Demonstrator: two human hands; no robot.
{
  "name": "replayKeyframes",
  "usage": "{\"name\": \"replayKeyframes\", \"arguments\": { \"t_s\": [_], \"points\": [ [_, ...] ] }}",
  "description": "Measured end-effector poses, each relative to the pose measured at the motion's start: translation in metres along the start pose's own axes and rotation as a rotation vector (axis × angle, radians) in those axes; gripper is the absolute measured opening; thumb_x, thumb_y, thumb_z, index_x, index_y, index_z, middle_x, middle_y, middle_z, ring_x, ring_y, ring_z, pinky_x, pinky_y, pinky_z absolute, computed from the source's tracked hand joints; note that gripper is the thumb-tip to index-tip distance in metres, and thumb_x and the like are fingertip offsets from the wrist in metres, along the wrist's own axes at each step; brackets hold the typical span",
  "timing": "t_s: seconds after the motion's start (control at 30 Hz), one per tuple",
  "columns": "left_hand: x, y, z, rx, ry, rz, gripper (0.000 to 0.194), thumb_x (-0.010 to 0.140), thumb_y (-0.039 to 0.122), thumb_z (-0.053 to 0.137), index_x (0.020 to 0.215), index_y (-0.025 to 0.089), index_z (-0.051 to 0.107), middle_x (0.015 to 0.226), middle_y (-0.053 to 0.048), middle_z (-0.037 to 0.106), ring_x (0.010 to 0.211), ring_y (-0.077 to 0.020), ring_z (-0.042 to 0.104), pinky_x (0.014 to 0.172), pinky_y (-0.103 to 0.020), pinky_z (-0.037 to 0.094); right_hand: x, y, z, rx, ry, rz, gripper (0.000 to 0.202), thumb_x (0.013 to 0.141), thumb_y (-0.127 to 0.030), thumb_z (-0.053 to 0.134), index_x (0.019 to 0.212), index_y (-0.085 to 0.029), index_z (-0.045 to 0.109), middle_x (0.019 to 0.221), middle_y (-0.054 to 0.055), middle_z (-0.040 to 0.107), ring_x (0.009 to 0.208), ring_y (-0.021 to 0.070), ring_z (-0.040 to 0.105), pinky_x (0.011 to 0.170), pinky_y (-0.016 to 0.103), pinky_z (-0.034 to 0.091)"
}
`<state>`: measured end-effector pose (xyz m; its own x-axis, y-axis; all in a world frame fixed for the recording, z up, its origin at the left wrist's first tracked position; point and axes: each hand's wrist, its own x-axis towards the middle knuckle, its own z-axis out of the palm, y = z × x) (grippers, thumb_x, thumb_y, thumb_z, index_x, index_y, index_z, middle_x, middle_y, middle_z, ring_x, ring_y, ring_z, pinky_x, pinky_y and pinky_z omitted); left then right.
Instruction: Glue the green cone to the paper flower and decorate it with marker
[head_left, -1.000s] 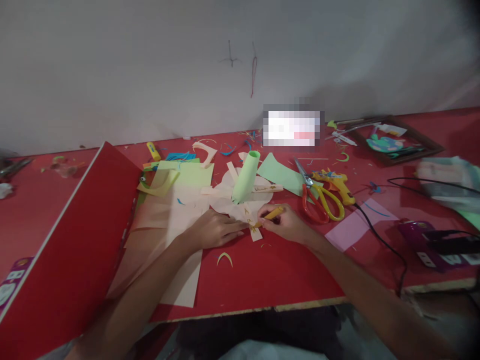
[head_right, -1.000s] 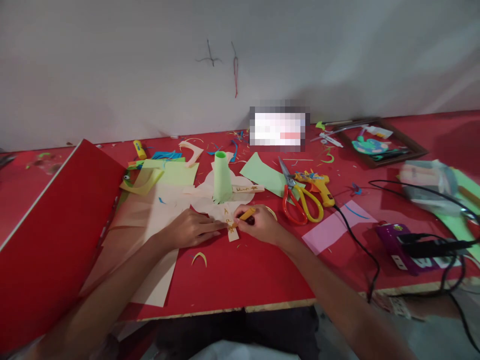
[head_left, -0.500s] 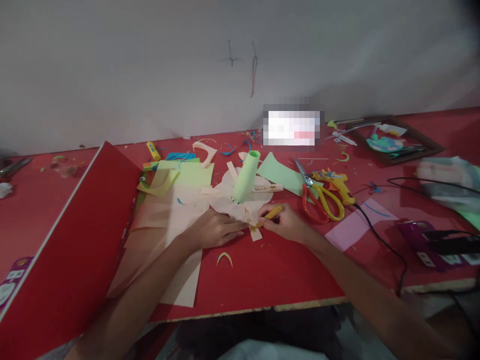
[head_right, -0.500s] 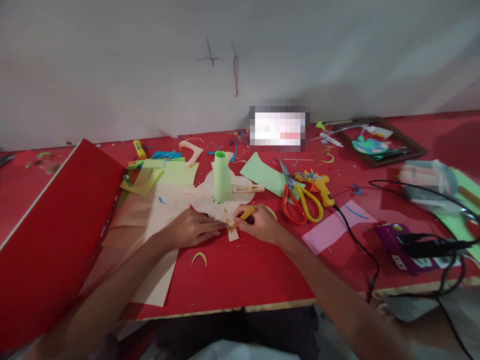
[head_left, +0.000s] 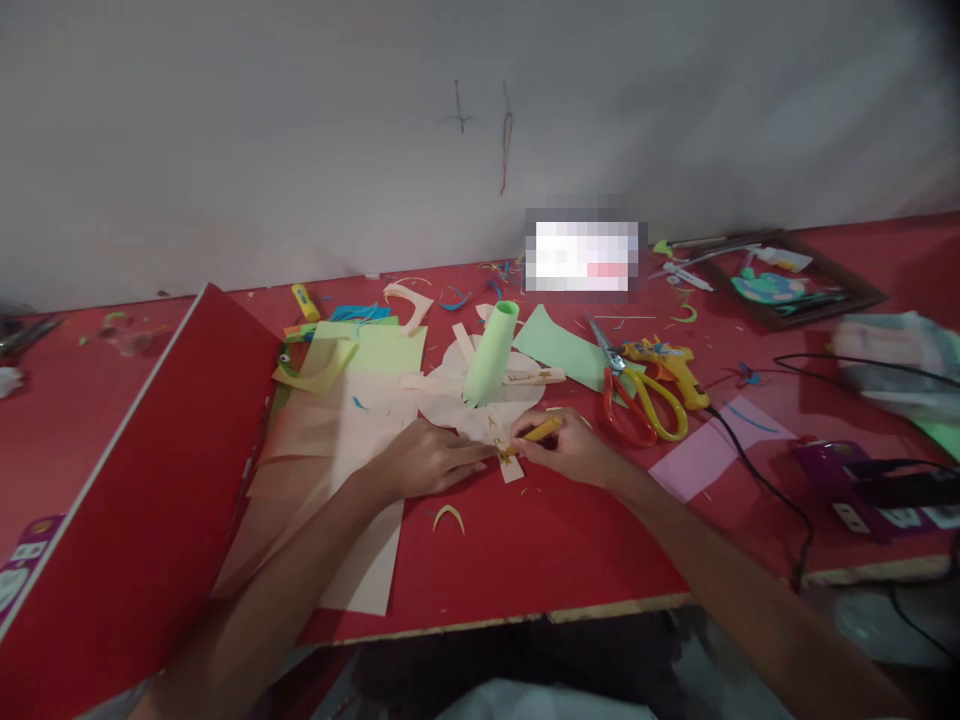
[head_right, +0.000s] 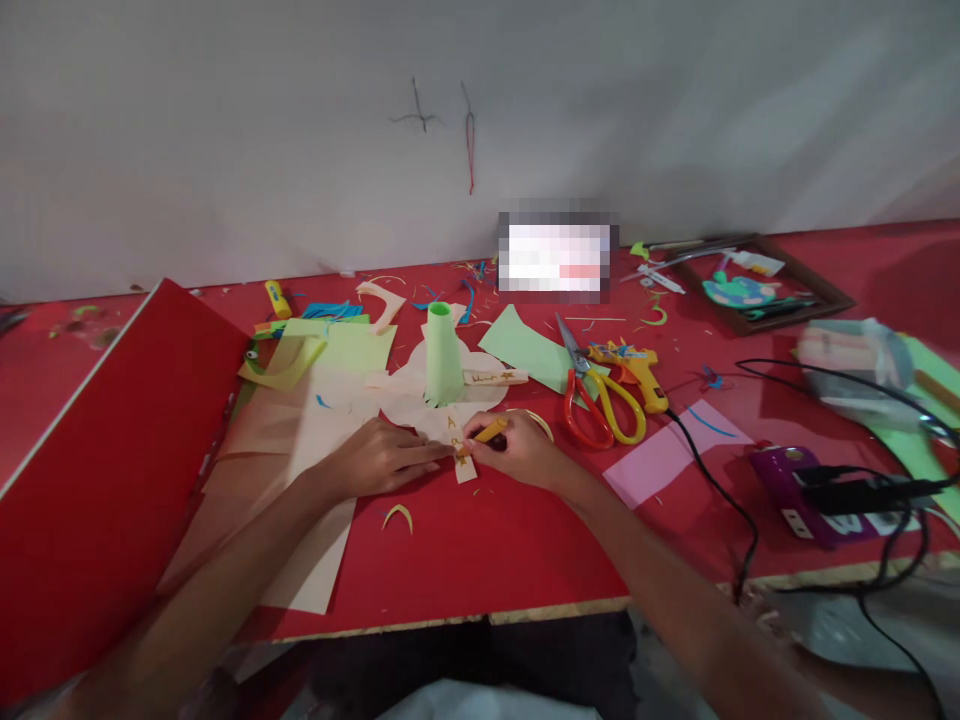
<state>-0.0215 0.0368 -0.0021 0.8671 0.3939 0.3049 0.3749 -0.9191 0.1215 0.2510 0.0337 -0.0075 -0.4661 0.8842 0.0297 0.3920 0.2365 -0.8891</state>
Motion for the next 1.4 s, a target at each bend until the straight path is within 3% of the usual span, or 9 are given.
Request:
{"name": "replayKeyframes", "arguments": {
  "t_s": [0.23, 0.33, 0.47, 0.7, 0.9, 1.07, 1.2, 1.3, 1.4],
  "points": [
    [0.021, -0.012, -0.018, -0.216, 0.561, -0.547, 0.045, 0.099, 0.038, 0.063, 0.140, 0.022, 0.053, 0.123, -0.013, 0.069, 0.103, -0.0199, 0.069, 0.084, -0.032, 0.057, 0.005, 0.002, -0.005, 0.354, 0.382, 0.024, 0.030, 0.089, -0.051, 0.067, 0.080, -0.022, 0.062, 0.065, 0.000, 0.063, 0.053, 0.0135, 0.054, 0.048, 0.026, 0.042],
    [0.051, -0.024, -0.041, -0.444, 0.399, -0.531, 0.065, 0.095, 0.048, 0.066, 0.152, 0.026, 0.043, 0.155, -0.016, 0.052, 0.136, -0.0276, 0.058, 0.106, -0.042, 0.053, 0.008, 0.002, -0.010, 0.416, 0.490, 0.029, 0.033, 0.088, -0.054, 0.067, 0.079, -0.023, 0.060, 0.060, -0.001, 0.061, 0.047, 0.0125, 0.049, 0.042, 0.026, 0.038],
    [0.086, -0.027, -0.065, -0.530, 0.245, -0.517, 0.039, 0.097, 0.041, 0.065, 0.130, 0.021, 0.064, 0.130, -0.010, 0.071, 0.120, -0.0237, 0.068, 0.105, -0.040, 0.054, 0.010, 0.004, -0.015, 0.491, 0.604, 0.019, 0.030, 0.086, -0.050, 0.071, 0.080, -0.023, 0.060, 0.059, -0.002, 0.061, 0.047, 0.0117, 0.051, 0.042, 0.025, 0.038],
    [0.102, -0.003, -0.099, -0.310, 0.377, -0.569, 0.025, 0.094, 0.036, 0.069, 0.112, 0.019, 0.064, 0.107, -0.004, 0.075, 0.097, -0.0183, 0.072, 0.088, -0.032, 0.059, 0.008, 0.003, -0.038, 0.567, 0.888, -0.106, 0.025, 0.089, -0.045, 0.072, 0.085, -0.023, 0.060, 0.064, -0.003, 0.061, 0.049, 0.0100, 0.052, 0.044, 0.023, 0.038],
    [0.100, -0.008, -0.057, -0.088, 0.732, -0.686, 0.050, 0.094, 0.048, 0.070, 0.127, 0.020, 0.046, 0.106, -0.007, 0.069, 0.091, -0.0198, 0.070, 0.077, -0.033, 0.056, 0.009, 0.004, -0.052, 0.622, 1.079, -0.139, 0.027, 0.087, -0.045, 0.075, 0.083, -0.023, 0.061, 0.062, -0.004, 0.061, 0.045, 0.0079, 0.048, 0.041, 0.021, 0.035],
    [0.100, -0.019, -0.010, -0.134, 0.835, -0.781, 0.048, 0.092, 0.050, 0.069, 0.122, 0.020, 0.046, 0.101, -0.004, 0.061, 0.084, -0.0186, 0.062, 0.075, -0.034, 0.052, 0.011, 0.003, -0.045, 0.600, 0.999, -0.126, 0.028, 0.086, -0.046, 0.077, 0.082, -0.022, 0.063, 0.062, -0.004, 0.061, 0.046, 0.0078, 0.050, 0.041, 0.020, 0.036],
    [0.087, -0.020, -0.008, -0.182, 0.938, -0.635, 0.058, 0.091, 0.060, 0.068, 0.128, 0.022, 0.044, 0.115, -0.008, 0.053, 0.099, -0.0208, 0.058, 0.089, -0.040, 0.052, 0.010, 0.002, -0.033, 0.545, 0.867, -0.158, 0.025, 0.089, -0.043, 0.076, 0.081, -0.022, 0.064, 0.060, -0.004, 0.058, 0.047, 0.0081, 0.049, 0.042, 0.020, 0.038],
    [0.070, -0.026, -0.018, -0.274, 0.838, -0.535, 0.073, 0.090, 0.061, 0.069, 0.145, 0.026, 0.036, 0.134, -0.013, 0.050, 0.112, -0.0236, 0.059, 0.096, -0.042, 0.052, 0.009, 0.002, -0.026, 0.492, 0.811, -0.146, 0.026, 0.091, -0.043, 0.073, 0.080, -0.022, 0.064, 0.058, -0.005, 0.055, 0.046, 0.0079, 0.046, 0.042, 0.020, 0.037],
    [0.060, -0.036, -0.027, -0.538, 0.427, -0.502, 0.083, 0.087, 0.054, 0.075, 0.155, 0.027, 0.034, 0.145, -0.014, 0.054, 0.126, -0.0278, 0.059, 0.103, -0.043, 0.052, 0.010, 0.004, -0.024, 0.479, 0.790, -0.136, 0.026, 0.093, -0.044, 0.072, 0.081, -0.022, 0.064, 0.059, -0.004, 0.055, 0.047, 0.0082, 0.047, 0.043, 0.021, 0.037]
  ]
}}
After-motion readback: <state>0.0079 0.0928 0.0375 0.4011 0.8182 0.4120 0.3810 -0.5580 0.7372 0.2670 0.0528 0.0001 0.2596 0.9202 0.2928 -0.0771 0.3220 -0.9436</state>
